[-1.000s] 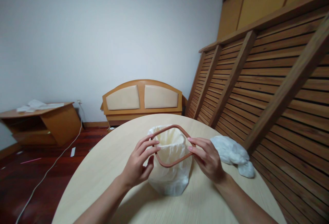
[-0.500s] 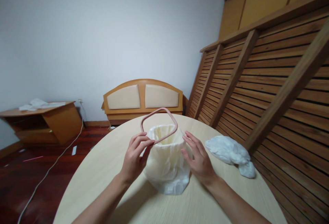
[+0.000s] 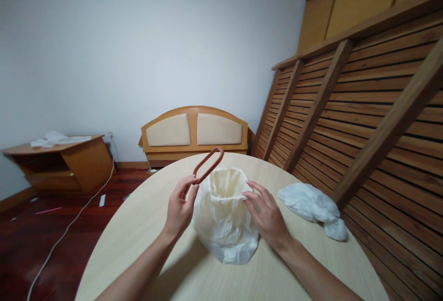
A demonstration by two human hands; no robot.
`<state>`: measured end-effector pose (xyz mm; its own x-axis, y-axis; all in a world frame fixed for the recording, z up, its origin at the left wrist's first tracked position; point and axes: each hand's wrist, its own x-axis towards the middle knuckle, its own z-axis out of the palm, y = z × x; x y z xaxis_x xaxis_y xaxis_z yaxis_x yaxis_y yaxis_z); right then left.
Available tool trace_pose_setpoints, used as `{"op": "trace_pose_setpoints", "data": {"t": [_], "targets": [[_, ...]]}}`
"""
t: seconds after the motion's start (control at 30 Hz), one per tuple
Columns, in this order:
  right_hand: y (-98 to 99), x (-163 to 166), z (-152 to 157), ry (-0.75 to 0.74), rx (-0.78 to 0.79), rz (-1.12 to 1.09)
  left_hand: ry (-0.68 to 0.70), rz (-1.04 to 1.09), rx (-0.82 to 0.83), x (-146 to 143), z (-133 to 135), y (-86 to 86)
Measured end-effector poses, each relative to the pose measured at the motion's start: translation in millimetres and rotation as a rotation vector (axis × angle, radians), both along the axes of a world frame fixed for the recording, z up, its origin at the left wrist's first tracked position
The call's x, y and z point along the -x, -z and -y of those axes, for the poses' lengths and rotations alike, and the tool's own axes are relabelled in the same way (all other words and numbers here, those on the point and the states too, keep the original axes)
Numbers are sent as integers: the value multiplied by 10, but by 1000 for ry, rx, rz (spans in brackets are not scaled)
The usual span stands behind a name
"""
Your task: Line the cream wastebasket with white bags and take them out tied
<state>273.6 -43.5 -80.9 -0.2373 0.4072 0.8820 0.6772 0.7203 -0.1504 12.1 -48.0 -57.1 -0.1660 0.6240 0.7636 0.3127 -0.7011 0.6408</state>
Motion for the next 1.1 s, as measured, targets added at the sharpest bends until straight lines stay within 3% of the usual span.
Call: {"op": "trace_pose_setpoints", "data": {"t": [0.2, 0.6, 0.8, 0.93, 1.1], "targets": [[-58, 63, 132, -5, -17, 21, 25, 82, -51, -37, 63, -83], [-175, 101, 256, -79, -100, 71, 156, 87, 33, -103, 115, -110], [-187, 112, 268, -104, -84, 50, 103, -124, -29, -41, 141, -96], [-165, 100, 275, -150, -37, 40, 57, -371, -205, 13, 170, -126], [-56, 49, 207, -163, 81, -197, 64, -583, -382, 1, 205, -157]]}}
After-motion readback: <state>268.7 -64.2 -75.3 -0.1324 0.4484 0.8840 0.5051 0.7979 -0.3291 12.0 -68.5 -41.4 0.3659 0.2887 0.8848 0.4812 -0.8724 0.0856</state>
